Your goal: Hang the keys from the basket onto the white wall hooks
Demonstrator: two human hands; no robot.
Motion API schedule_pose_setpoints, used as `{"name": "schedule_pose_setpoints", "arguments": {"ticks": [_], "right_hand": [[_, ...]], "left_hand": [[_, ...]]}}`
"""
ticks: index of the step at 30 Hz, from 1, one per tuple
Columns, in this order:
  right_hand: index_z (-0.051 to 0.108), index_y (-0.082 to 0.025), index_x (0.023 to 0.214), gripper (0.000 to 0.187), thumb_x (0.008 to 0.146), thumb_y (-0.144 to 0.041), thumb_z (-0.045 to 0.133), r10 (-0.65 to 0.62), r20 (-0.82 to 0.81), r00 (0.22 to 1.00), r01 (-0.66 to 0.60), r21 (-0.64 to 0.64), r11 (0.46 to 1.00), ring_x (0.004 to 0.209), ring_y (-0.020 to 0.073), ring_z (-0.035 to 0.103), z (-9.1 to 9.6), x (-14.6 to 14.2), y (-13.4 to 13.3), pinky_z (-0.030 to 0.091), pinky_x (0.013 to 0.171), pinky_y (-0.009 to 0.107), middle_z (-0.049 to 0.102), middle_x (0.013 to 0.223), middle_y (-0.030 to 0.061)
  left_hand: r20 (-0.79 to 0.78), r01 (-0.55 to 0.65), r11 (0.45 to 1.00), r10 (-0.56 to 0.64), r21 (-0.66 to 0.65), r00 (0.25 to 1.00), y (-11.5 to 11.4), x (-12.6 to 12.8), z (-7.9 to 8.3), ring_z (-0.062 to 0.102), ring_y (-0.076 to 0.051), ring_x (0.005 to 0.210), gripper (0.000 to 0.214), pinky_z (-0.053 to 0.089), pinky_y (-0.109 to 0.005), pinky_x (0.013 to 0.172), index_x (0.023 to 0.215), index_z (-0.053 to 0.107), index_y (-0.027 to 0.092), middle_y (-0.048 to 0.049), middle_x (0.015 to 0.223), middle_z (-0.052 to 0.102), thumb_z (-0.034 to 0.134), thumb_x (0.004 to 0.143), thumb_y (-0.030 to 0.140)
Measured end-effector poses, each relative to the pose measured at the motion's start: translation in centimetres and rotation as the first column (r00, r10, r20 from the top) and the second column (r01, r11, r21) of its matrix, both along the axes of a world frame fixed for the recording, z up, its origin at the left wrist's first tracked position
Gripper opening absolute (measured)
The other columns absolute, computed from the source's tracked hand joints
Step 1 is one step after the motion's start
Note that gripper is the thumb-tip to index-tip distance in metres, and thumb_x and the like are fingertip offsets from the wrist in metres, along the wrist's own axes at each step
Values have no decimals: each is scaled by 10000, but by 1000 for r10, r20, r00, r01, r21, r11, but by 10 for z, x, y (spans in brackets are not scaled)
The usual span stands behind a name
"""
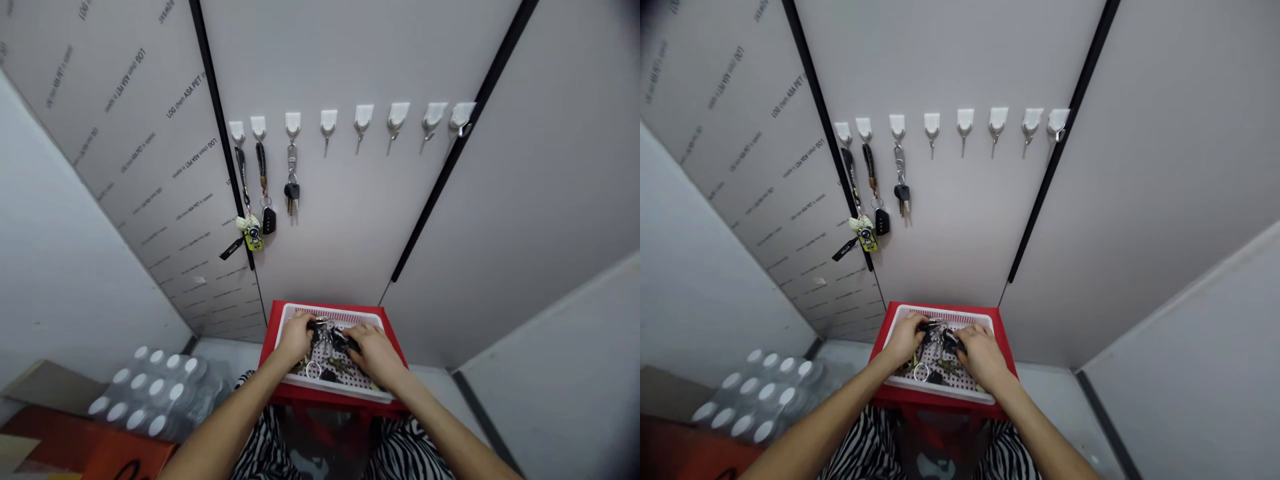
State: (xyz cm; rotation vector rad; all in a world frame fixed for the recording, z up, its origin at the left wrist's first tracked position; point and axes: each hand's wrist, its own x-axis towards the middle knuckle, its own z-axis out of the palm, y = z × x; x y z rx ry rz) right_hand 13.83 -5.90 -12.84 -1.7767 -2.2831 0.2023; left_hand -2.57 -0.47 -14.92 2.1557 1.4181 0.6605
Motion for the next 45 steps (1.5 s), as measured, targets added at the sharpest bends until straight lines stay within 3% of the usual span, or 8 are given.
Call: {"name": "schedule_pose_setpoints", "arguments": {"ticks": [6, 14, 18, 23, 28, 32, 39, 45], "right_hand": [[536, -169, 852, 248, 657, -202, 387, -52, -277, 960, 62, 27, 998, 793, 141, 473, -3, 6, 0, 336, 722, 246, 564, 845, 45], [551, -168, 804, 237, 634, -244, 405, -87, -489, 868, 85, -28, 996, 700, 135, 511, 1, 8, -1, 374, 659, 240, 588, 764, 27], [573, -176, 760, 265, 654, -332, 387, -60, -405, 912, 14, -116, 993, 574, 127, 508, 7, 1, 4, 363, 536, 222, 600, 674, 18], [577, -177, 719, 271, 673, -333, 361, -167, -131, 977, 159, -67, 985, 623, 154, 525, 11, -16, 21, 323, 537, 230, 607, 658, 50], [568, -189, 691, 222, 671, -271, 363, -220, 45, 975, 223, -80, 972, 661, 165, 528, 7, -28, 31, 296, 527, 232, 605, 691, 61], [562, -198, 717, 239, 691, -241, 328, -154, 35, 987, 156, -60, 986, 701, 156, 504, 4, -30, 30, 298, 574, 236, 592, 730, 46], [496, -247, 927, 324, 610, -291, 446, 70, 89, 994, -69, -9, 998, 848, 191, 383, 0, -38, 24, 252, 711, 297, 505, 919, 40], [484, -267, 943, 343, 608, -334, 448, 176, 148, 973, -181, 19, 983, 864, 199, 351, 0, -44, 19, 211, 747, 334, 490, 892, 40]], "left_hand": [[58, -14, 1000, 15, -21, 998, 1, 1, 0, 464, -132, 744, 187, 347, -243, 708, 715, 536, 152, -34, 762, 533, 403, 602, 86], [378, -33, 979, 108, -199, 920, 3, 1, 2, 487, -86, 559, 128, 372, -198, 562, 750, 449, 160, 20, 602, 490, 347, 672, 171], [429, -45, 979, 128, -199, 894, 3, 2, 0, 457, -76, 507, 107, 351, -183, 513, 703, 437, 162, 35, 568, 459, 346, 679, 213], [369, -91, 988, 131, -124, 920, 1, 0, 4, 428, -83, 535, 165, 324, -187, 525, 684, 461, 158, 30, 558, 454, 342, 685, 273], [384, -135, 988, 153, -75, 910, -1, -1, 6, 406, -83, 535, 192, 309, -183, 511, 679, 462, 154, 31, 550, 434, 325, 695, 287], [400, -137, 989, 145, -47, 905, -3, -2, 9, 416, -84, 555, 212, 317, -183, 532, 650, 463, 151, 26, 557, 445, 323, 702, 301], [367, -182, 978, 134, 98, 920, -12, -3, 18, 457, -91, 618, 199, 335, -187, 574, 690, 470, 158, 7, 638, 506, 326, 713, 293], [280, -292, 940, 236, 177, 931, -9, -5, 14, 472, -109, 712, 185, 348, -215, 642, 774, 465, 168, -18, 753, 528, 315, 723, 263]]}}
